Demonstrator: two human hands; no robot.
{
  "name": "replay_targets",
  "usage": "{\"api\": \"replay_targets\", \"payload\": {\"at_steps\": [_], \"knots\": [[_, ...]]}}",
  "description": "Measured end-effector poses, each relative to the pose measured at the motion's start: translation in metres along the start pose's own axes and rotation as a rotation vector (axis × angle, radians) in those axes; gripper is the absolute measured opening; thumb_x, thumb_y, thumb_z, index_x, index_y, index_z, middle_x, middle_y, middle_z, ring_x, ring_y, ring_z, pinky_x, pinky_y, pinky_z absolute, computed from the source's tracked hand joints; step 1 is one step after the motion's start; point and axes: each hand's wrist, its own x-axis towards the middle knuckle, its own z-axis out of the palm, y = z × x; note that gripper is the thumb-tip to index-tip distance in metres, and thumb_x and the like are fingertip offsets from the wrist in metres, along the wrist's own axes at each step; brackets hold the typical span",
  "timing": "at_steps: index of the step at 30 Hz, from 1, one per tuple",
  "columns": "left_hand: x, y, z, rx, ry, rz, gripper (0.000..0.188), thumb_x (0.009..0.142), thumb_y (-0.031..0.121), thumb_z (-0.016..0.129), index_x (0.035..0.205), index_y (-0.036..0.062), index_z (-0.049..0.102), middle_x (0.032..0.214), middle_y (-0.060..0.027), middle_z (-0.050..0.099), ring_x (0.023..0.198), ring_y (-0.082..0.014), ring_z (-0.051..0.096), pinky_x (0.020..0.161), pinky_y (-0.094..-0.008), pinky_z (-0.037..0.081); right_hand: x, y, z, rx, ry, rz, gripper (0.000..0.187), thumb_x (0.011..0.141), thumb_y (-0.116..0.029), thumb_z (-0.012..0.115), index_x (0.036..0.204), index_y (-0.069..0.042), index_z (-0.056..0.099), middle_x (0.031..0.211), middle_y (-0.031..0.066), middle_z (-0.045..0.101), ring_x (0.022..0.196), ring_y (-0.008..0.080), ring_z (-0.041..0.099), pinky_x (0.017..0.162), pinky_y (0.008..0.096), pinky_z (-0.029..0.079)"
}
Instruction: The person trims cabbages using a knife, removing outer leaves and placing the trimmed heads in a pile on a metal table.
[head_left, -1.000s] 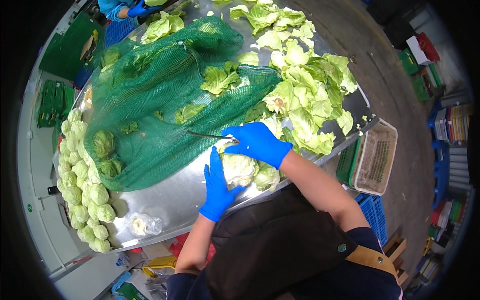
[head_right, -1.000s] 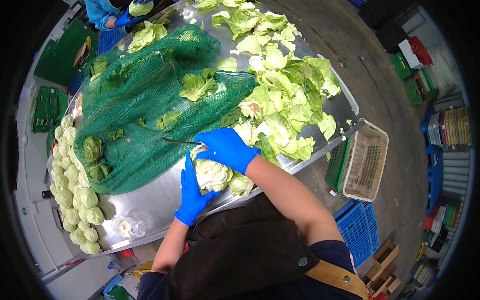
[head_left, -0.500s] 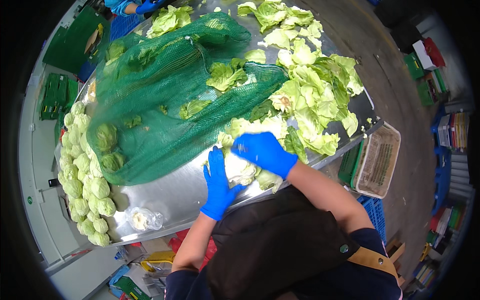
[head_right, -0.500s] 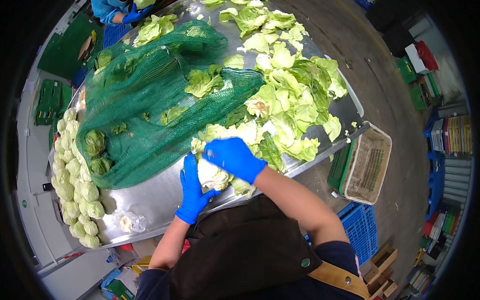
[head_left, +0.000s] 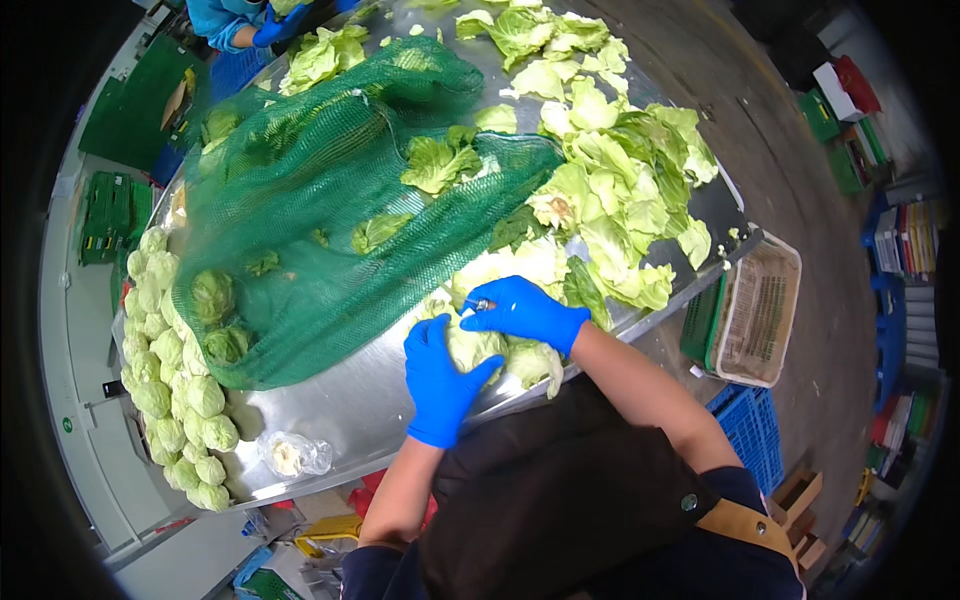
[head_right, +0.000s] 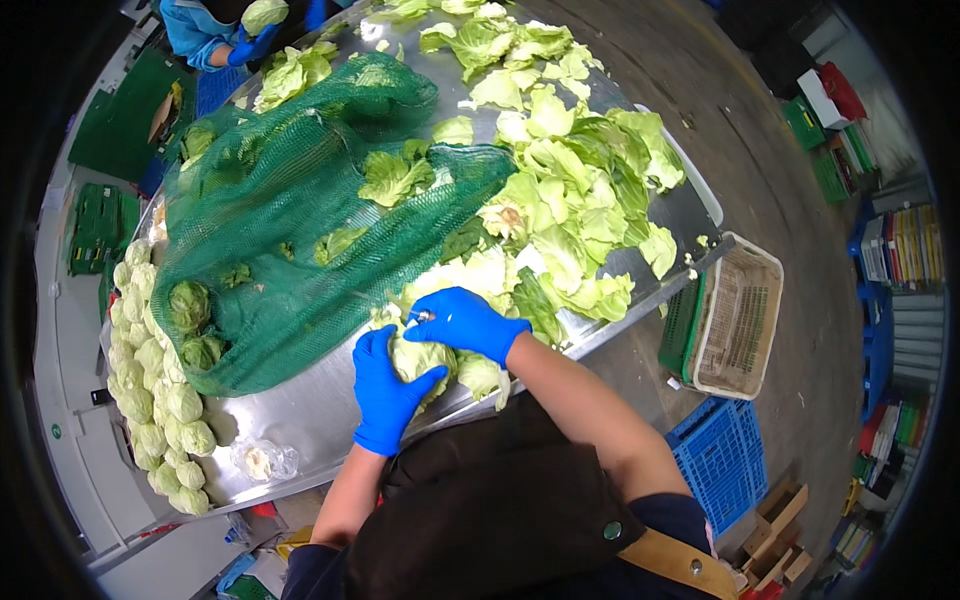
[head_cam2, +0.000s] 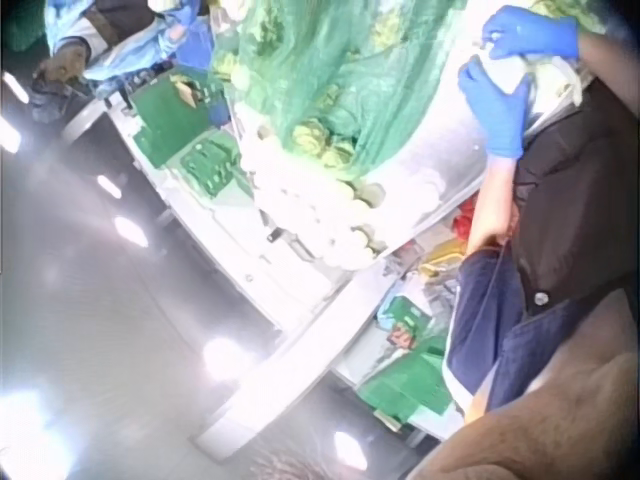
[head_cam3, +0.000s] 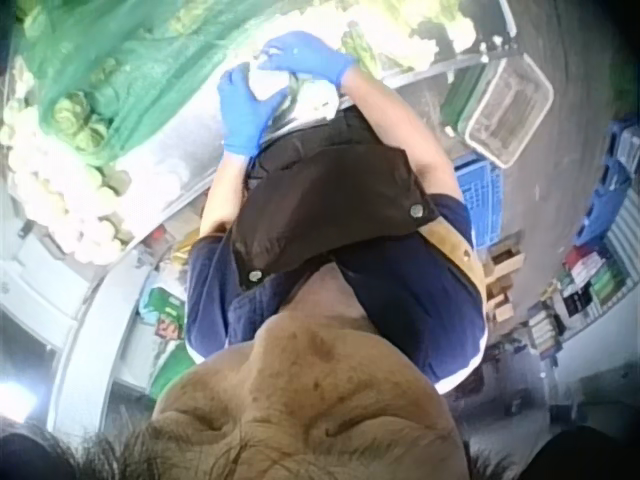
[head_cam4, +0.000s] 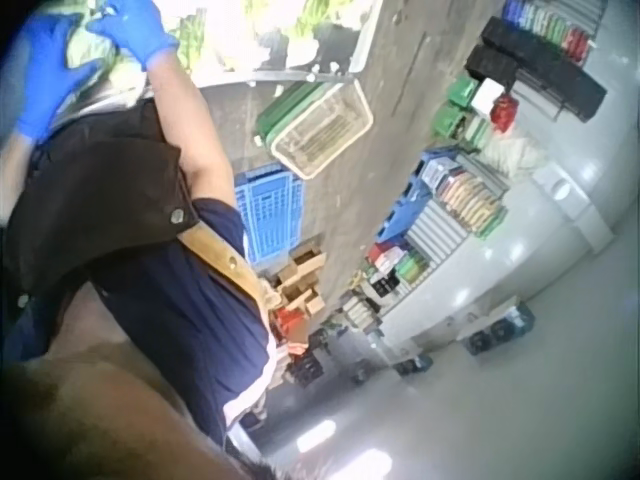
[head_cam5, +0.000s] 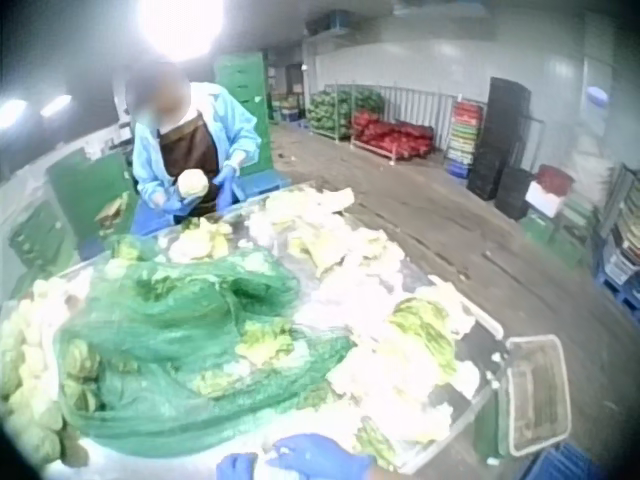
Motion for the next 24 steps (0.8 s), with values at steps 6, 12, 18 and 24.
{"api": "replay_targets", "payload": {"at_steps": [6, 12, 18, 24], "knots": [[-0.006, -0.015, -0.002, -0.104, -0.012, 0.039, 0.081, 0.063, 0.031, 0.085, 0.129, 0.003, 0.046, 0.124, -0.0187, 0.05, 0.114, -0.0357, 0.051, 0.097, -0.0423, 0.044, -0.018, 0.019, 0.006, 0.214, 0.018, -0.099, 0.052, 0.076, -0.041, 0.076, 0.119, -0.013, 0.065, 0.104, 0.0133, 0.067, 0.091, 0.024, 0.064, 0.083, 0.0337, 0.049], [-0.007, -0.026, 0.0, -0.159, -0.033, 0.067, 0.082, 0.065, 0.028, 0.084, 0.132, 0.003, 0.045, 0.128, -0.0192, 0.05, 0.116, -0.036, 0.053, 0.097, -0.0414, 0.046, -0.017, 0.019, 0.003, -0.023, -0.016, -0.209, 0.055, 0.076, -0.042, 0.075, 0.122, -0.013, 0.063, 0.1, 0.011, 0.067, 0.086, 0.0235, 0.064, 0.078, 0.0338, 0.049], [-0.009, -0.035, -0.008, -0.245, -0.125, 0.081, 0.082, 0.068, 0.029, 0.082, 0.134, 0.0011, 0.043, 0.133, -0.0211, 0.047, 0.122, -0.0373, 0.048, 0.099, -0.0423, 0.043, -0.017, 0.02, 0.003, -0.102, -0.044, -0.381, 0.047, 0.08, -0.035, 0.07, 0.12, -0.012, 0.063, 0.096, 0.0116, 0.065, 0.08, 0.0266, 0.064, 0.073, 0.0352, 0.051], [-0.014, -0.05, -0.002, -0.295, -0.069, 0.097, 0.08, 0.069, 0.026, 0.082, 0.135, 0.0023, 0.044, 0.134, -0.0206, 0.048, 0.124, -0.0366, 0.048, 0.102, -0.0421, 0.041, -0.028, -0.007, 0.031, -0.527, 0.241, -0.311, 0.023, 0.082, -0.024, 0.06, 0.1, -0.009, 0.061, 0.084, 0.0124, 0.062, 0.075, 0.0292, 0.064, 0.064, 0.0429, 0.05]]}}
